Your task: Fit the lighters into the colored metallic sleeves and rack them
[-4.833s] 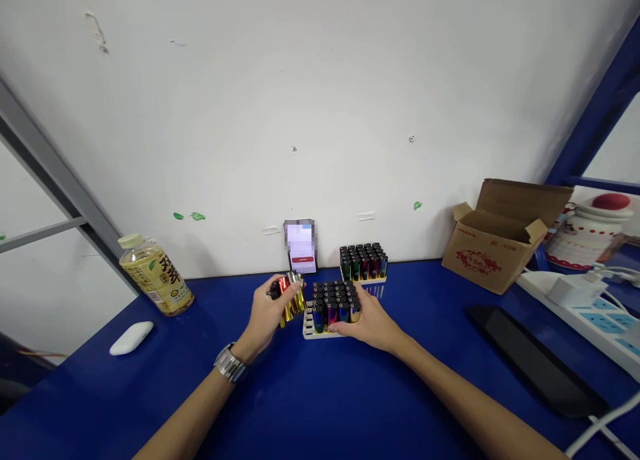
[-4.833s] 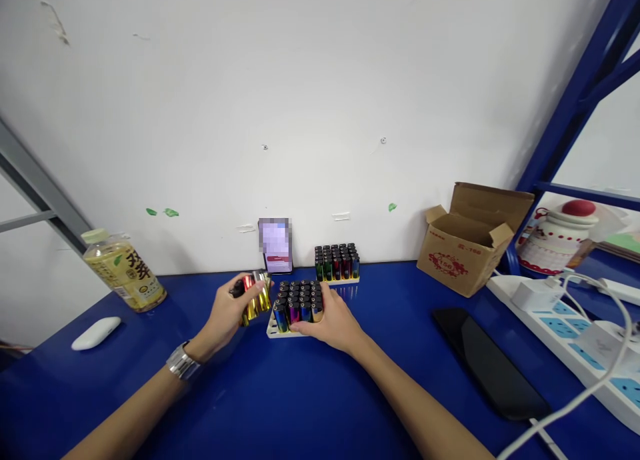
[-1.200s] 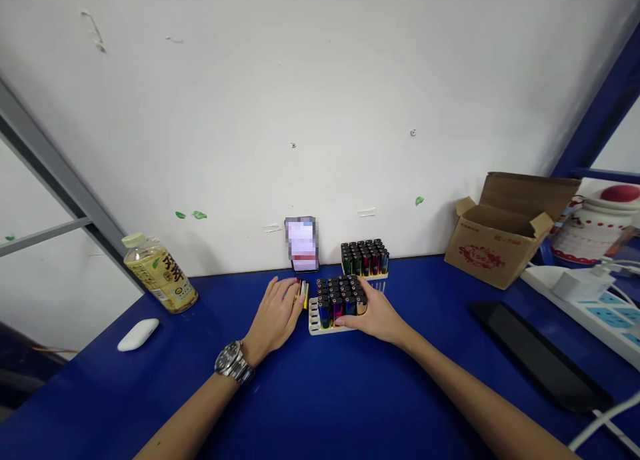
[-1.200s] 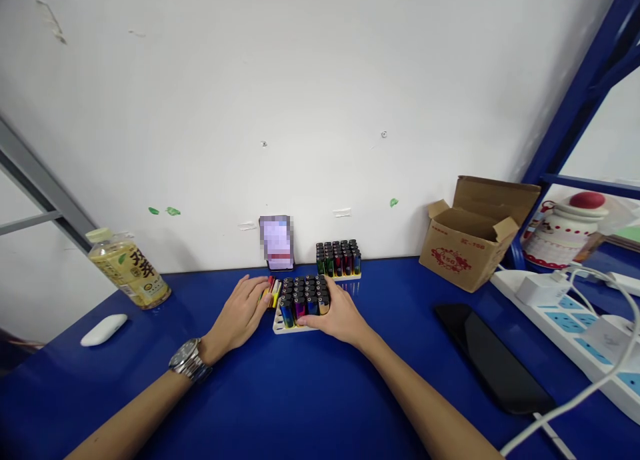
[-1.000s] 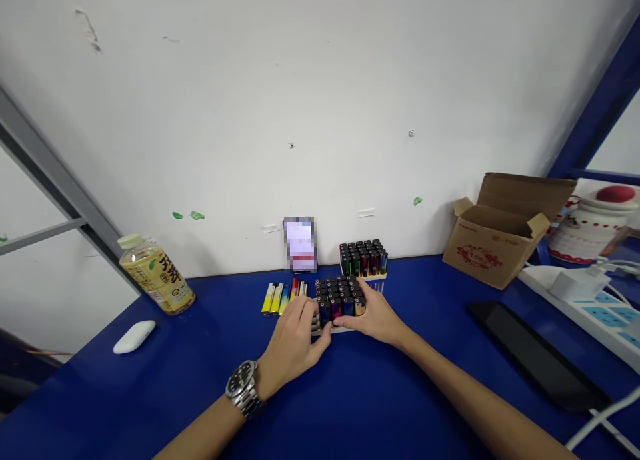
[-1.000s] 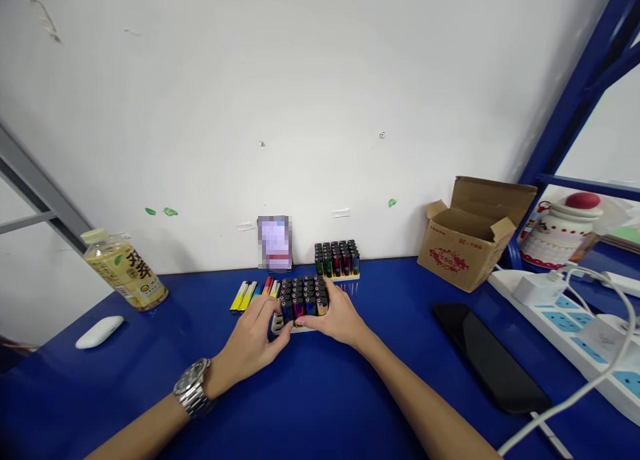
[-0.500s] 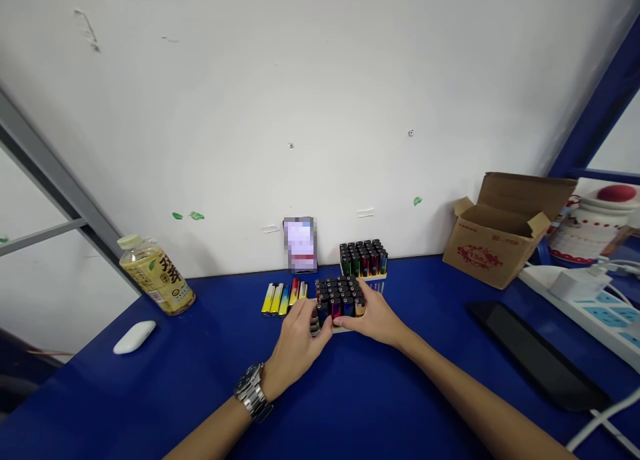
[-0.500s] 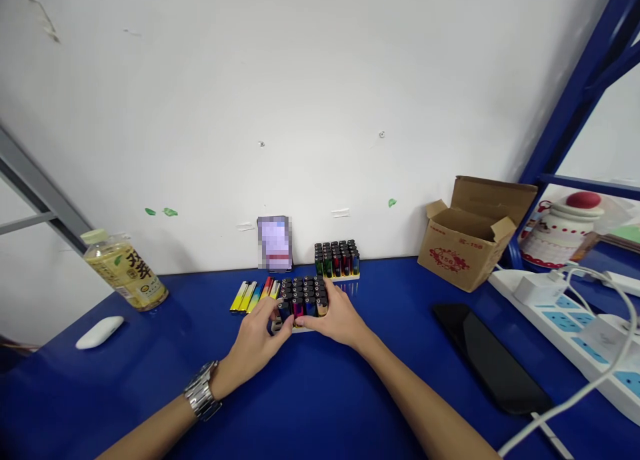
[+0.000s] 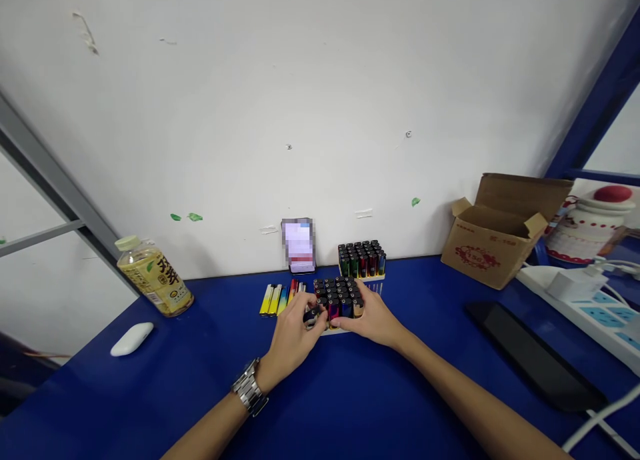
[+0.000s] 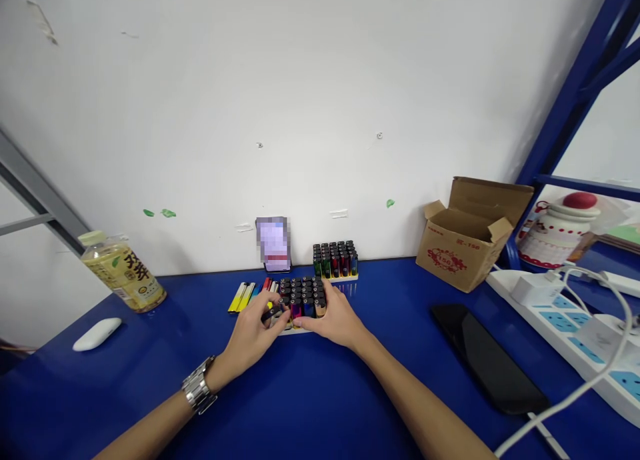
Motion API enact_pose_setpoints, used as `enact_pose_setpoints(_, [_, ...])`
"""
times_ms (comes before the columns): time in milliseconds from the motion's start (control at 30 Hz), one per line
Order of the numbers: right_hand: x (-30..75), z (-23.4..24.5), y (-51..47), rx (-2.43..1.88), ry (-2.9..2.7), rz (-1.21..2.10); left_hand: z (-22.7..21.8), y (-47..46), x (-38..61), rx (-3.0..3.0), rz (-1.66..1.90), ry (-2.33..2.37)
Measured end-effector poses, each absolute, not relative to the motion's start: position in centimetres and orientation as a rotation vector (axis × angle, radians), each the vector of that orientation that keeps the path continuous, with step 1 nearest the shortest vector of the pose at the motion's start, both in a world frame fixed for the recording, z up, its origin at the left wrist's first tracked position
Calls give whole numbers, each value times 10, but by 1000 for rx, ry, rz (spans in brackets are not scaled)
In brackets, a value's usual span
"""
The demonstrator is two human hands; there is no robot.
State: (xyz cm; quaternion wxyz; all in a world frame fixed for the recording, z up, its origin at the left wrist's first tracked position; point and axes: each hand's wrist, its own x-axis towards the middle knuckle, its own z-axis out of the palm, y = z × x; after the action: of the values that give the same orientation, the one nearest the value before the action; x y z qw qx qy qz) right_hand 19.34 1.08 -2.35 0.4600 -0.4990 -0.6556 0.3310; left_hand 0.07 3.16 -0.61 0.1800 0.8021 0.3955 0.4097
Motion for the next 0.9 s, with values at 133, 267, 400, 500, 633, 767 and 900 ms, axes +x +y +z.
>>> enact_pose_setpoints(133, [193,-22,10,-1258,-1602,815,-1,33,-7,2092,1298,1208])
enact_pose_setpoints(267, [193,-20,8,-1289,-1607,817,1,33,-11,2031,1316,1264])
enact_pose_setpoints(400, [193,-21,8,-1289,-1611,822,-3,35,-6,2099,1215,1296])
enact_pose_setpoints(500, [193,-23,9,-1268,-1620,822,-4,38,-2,2050,1093,1247])
enact_pose_setpoints(633, [194,-24,10,-1271,-1621,816,-4,41,1,1961,1063,1154])
enact_pose_setpoints(767, [194,-23,10,-1257,-1635,817,0,46,-2,1840,1183,1093])
enact_pose_setpoints(900, [194,-22,9,-1263,-1631,809,5,54,-7,1620,1326,1043])
